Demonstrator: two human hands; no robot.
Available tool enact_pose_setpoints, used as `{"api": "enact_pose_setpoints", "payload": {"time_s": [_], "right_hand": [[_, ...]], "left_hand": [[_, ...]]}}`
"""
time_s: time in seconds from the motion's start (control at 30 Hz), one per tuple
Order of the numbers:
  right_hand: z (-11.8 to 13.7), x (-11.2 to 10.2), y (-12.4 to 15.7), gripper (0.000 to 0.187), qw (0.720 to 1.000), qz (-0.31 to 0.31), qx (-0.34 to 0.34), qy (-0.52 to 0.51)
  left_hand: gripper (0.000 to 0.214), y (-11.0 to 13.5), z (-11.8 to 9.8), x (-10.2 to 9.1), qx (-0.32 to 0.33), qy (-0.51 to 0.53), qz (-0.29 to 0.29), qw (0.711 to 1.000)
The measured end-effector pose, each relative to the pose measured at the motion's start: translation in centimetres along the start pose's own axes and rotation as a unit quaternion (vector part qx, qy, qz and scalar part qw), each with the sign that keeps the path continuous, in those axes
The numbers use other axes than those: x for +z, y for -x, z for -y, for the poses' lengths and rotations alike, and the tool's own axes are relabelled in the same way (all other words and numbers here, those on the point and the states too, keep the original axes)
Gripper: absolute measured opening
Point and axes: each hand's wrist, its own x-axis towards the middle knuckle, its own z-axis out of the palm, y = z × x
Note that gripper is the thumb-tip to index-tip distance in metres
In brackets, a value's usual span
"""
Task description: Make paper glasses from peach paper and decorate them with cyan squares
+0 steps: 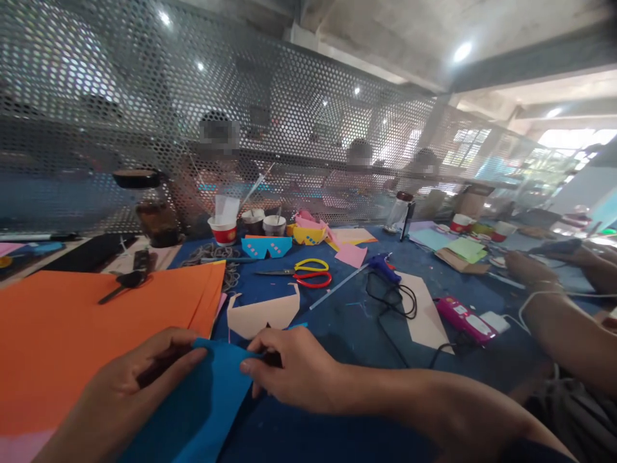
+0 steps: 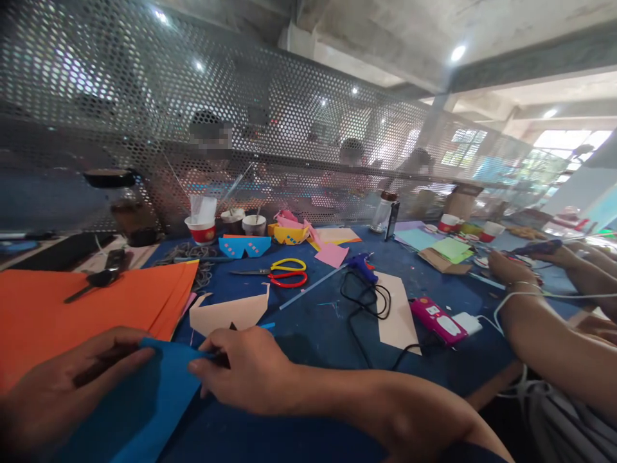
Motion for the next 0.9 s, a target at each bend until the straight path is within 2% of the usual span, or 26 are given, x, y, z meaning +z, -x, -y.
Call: {"api": "enact_pose_setpoints", "payload": {"time_s": [0.2, 0.4, 0.6, 0.67, 0.9], "right_hand": [[-0.1, 0.3, 0.3, 0.015, 0.998, -0.010, -0.038, 0.045], [0.1, 0.6, 0.8, 0.018, 0.996, -0.017, -0.051, 0.066], [0.3, 0.5, 0.7, 0.018, 0.996, -0.013, -0.062, 0.065], [0.2, 0.4, 0.6, 0.019, 0.997, -0.012, -0.054, 0.054], [0.1, 0.2, 0.4, 0.024, 0.999, -0.016, -0.035, 0.030]], "left_hand": [[0.037, 0.1, 1.5, 0.2, 0.040, 0.007, -0.011, 0.999], [0.035, 1.0, 1.8, 0.6, 0.064, 0.005, -0.035, 0.997], [0.037, 0.6, 2.5, 0.5, 0.076, -0.001, -0.020, 0.997], [0.038, 0.5, 2.0, 0.4, 0.066, -0.002, -0.014, 0.998], [0.042, 1.5, -1.6, -0.2, 0.006, 0.009, -0.019, 1.000]]}}
